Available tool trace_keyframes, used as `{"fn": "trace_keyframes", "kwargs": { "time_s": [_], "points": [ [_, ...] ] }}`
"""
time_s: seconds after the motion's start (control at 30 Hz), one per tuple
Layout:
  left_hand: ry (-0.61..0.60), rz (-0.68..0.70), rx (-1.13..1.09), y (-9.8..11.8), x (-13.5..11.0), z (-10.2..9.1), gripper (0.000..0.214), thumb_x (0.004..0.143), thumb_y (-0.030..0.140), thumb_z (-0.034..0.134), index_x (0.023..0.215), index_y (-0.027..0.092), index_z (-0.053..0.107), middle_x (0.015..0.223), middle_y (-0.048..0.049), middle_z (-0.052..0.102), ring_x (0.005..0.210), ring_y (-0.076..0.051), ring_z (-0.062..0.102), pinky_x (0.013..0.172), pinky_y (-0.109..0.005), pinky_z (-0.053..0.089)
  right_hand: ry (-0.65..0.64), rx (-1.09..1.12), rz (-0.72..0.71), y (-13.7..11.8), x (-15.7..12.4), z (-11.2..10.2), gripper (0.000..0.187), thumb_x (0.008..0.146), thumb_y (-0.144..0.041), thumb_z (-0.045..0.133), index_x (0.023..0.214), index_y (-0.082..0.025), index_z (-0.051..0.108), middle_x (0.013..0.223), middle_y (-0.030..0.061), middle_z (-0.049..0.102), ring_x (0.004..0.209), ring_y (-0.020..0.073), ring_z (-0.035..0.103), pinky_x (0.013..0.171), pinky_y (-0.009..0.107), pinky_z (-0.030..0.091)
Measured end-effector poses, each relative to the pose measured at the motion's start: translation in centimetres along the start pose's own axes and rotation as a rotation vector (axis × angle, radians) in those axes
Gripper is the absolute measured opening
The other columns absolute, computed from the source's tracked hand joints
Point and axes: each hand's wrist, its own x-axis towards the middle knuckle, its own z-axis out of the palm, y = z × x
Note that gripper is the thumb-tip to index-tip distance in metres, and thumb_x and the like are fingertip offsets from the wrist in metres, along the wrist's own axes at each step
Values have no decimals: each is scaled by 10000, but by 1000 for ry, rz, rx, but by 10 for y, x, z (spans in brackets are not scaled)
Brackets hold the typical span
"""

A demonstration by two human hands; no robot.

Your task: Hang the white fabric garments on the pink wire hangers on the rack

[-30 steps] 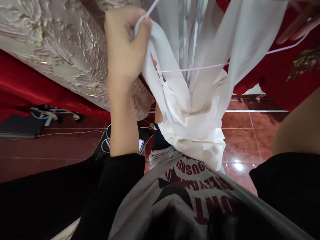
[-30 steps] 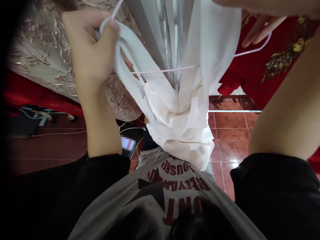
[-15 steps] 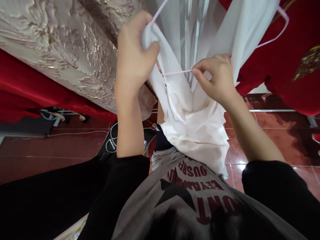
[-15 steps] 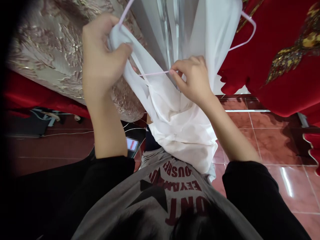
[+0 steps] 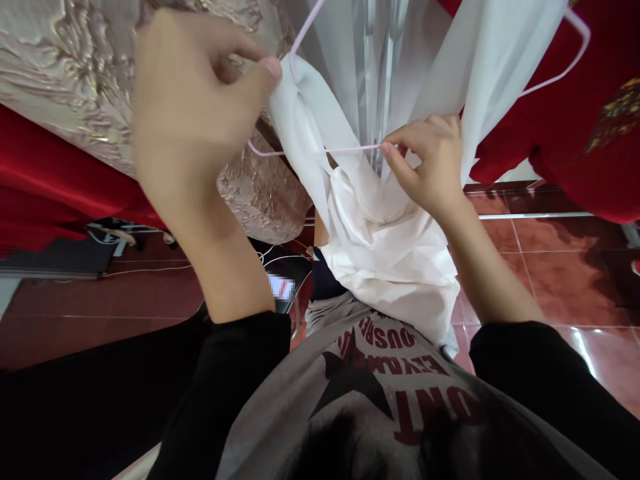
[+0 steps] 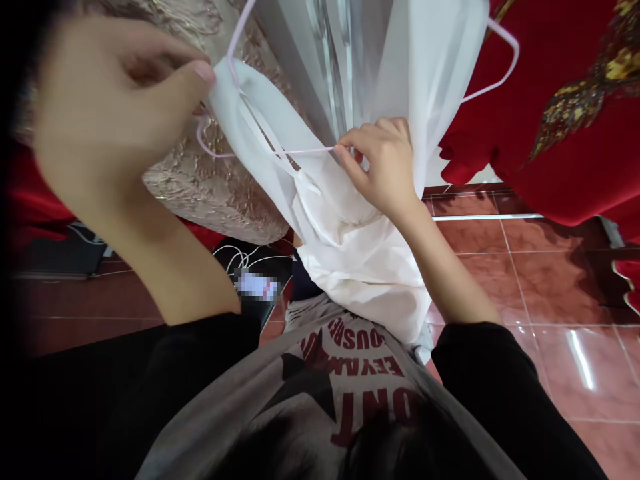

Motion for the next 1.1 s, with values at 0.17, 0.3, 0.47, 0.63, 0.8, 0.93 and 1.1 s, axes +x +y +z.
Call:
{"fn": "trace_keyframes", "kwargs": {
  "time_s": [0.17, 0.3, 0.47, 0.63, 0.8, 0.93, 1.1],
  "points": [
    [251, 229, -76, -39, -54, 57, 646, 737, 31, 874, 1291, 209, 591, 1327, -50, 562, 1331, -267, 505, 1196, -386, 420, 9, -7, 42, -8, 0, 9, 556, 1023, -619, 252, 960, -293, 698, 896, 52, 703, 913, 221, 558, 1025, 444, 377],
    [469, 50, -226, -50, -104, 126, 757, 887, 393, 807, 1464, 366, 319, 1608, -24, 304, 1573, -281, 164, 1301, -509, 184, -14, -42, 87, -11, 0, 17, 550, 1013, -622, 206, 994, -348, 682, 930, 37, 709, 961, 230, 551, 1016, 449, 345],
    [541, 1, -339, -44, -123, 166, 623, 902, 542, 757, 1363, 239, 465, 1455, -145, 498, 1386, -293, 498, 1156, -474, 450, 33, 1, 111, -13, -3, 27, 586, 994, -675, 173, 990, -361, 668, 916, 28, 713, 971, 233, 525, 1050, 477, 338],
    [447, -39, -401, -47, -122, 153, 245, 943, 470, 720, 995, 236, 669, 1010, -45, 710, 1039, -264, 693, 955, -406, 556, 53, 87, 138, -13, -4, 31, 617, 949, -749, 172, 960, -397, 680, 903, 19, 711, 996, 244, 530, 1085, 504, 328],
    [323, -66, -472, -48, -113, 138, 256, 922, 517, 750, 911, 265, 702, 931, -33, 722, 986, -268, 705, 861, -398, 571, 34, 94, 137, -13, -4, 28, 635, 958, -746, 164, 978, -370, 675, 920, 18, 714, 1001, 234, 526, 1098, 503, 336],
    [250, -104, -541, -46, -110, 137, 332, 903, 600, 755, 902, 270, 715, 907, -30, 725, 1000, -278, 706, 861, -414, 554, 53, 82, 125, -12, -4, 30, 607, 965, -742, 181, 961, -376, 666, 880, 27, 700, 962, 230, 510, 1071, 502, 344],
    [217, -119, -616, -41, -119, 135, 453, 855, 648, 785, 1051, 247, 707, 1054, -56, 740, 1039, -266, 706, 960, -445, 558, 37, 81, 125, -10, -4, 32, 634, 969, -739, 166, 977, -357, 672, 923, 34, 699, 978, 223, 517, 1075, 499, 346]
  ]
}}
